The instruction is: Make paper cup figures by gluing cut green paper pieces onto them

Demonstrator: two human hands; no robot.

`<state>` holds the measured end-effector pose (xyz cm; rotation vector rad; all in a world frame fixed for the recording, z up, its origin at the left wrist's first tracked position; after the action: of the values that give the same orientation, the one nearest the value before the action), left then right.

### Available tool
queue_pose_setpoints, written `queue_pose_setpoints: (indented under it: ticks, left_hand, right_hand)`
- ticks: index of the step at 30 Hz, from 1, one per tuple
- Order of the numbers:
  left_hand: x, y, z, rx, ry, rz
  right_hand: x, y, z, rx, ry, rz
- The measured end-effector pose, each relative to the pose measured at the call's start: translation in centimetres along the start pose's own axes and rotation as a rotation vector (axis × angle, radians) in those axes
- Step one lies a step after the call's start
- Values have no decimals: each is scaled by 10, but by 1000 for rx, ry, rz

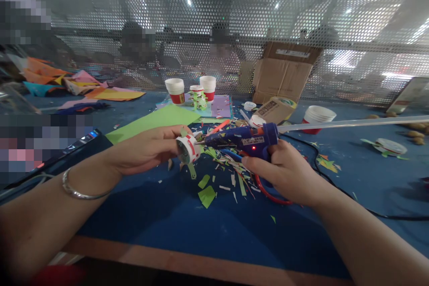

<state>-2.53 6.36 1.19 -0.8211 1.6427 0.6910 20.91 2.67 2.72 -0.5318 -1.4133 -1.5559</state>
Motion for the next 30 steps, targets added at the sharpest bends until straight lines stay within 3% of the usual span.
queue_pose_setpoints:
  ticks: [15, 30]
  left_hand:
    - [-2, 7, -1, -54, -84, 83]
    - [8, 11, 6, -109, 55, -159]
  right_hand:
    - [-7, 3, -4, -24, 44, -131]
    - [-6, 0, -5, -5, 40, -40]
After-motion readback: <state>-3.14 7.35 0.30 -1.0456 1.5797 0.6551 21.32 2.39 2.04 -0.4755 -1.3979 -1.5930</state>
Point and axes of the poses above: each hand's wrist, its own z-axis towards the middle knuckle, its own y-axis out of the back of the hand, x = y × z, the point moved 5 cm from there along z, towards the middle knuckle, and after that the axes turned 5 degrees about y, right-handed, at the moved point
